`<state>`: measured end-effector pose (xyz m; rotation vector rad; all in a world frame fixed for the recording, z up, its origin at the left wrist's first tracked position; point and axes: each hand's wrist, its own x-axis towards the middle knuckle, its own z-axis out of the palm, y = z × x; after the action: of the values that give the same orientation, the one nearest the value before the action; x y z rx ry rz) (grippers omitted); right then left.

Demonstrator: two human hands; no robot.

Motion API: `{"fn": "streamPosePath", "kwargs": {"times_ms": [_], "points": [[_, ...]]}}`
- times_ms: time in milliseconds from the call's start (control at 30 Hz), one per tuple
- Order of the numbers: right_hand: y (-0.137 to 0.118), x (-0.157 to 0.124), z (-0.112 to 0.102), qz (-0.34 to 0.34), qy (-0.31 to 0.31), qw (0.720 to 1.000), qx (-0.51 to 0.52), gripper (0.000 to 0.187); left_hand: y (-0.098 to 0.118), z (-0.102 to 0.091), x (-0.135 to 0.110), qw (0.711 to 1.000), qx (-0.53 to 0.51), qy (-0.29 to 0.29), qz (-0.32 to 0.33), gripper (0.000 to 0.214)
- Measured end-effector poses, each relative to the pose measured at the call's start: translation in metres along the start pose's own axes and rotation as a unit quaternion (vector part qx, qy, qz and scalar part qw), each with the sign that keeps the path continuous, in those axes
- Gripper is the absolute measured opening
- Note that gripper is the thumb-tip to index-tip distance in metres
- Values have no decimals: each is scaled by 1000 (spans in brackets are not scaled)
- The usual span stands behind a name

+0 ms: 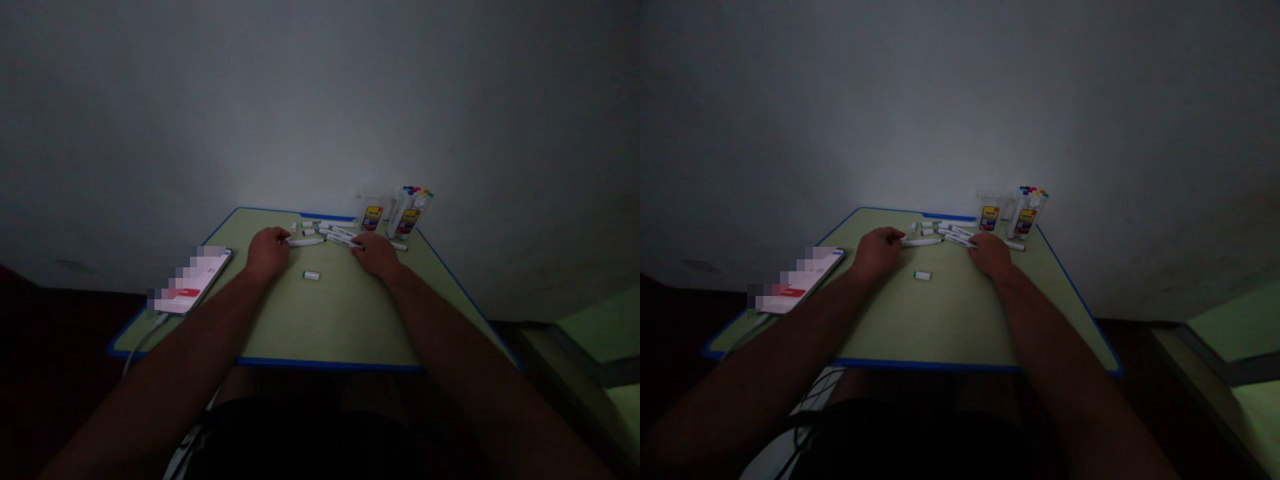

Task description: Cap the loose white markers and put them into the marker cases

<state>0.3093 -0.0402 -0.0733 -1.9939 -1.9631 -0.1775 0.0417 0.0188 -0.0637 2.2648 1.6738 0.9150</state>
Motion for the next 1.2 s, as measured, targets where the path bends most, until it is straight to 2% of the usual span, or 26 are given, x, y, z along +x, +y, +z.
{"fn": "streamPosePath", "kwargs": {"times_ms": [333, 533, 733, 900, 1000, 1100, 1200], "points": [[0, 3, 4, 14, -19, 1000, -6, 30, 3, 0, -2, 1000, 10, -1, 2, 32], [0, 2, 5, 7, 2, 1000, 8, 29, 3, 0, -4, 1000, 13, -3, 11, 32], [-4, 4, 3, 18, 12, 999, 29, 26, 11, 3, -2, 997, 71, 3, 39, 36], [-6, 5, 1, 43, 28, 996, 71, 22, 23, 3, 18, 986, 142, -13, 82, 39], [-7, 3, -2, 58, 36, 994, 86, 20, 28, 6, 37, 980, 181, -34, 77, 38], [-8, 1, -6, 82, 36, 991, 102, 19, 31, 12, 54, 973, 198, -83, 83, 36], [-10, 0, -8, 99, 43, 988, 113, 18, 33, 21, 66, 974, 196, -92, 71, 34]]}}
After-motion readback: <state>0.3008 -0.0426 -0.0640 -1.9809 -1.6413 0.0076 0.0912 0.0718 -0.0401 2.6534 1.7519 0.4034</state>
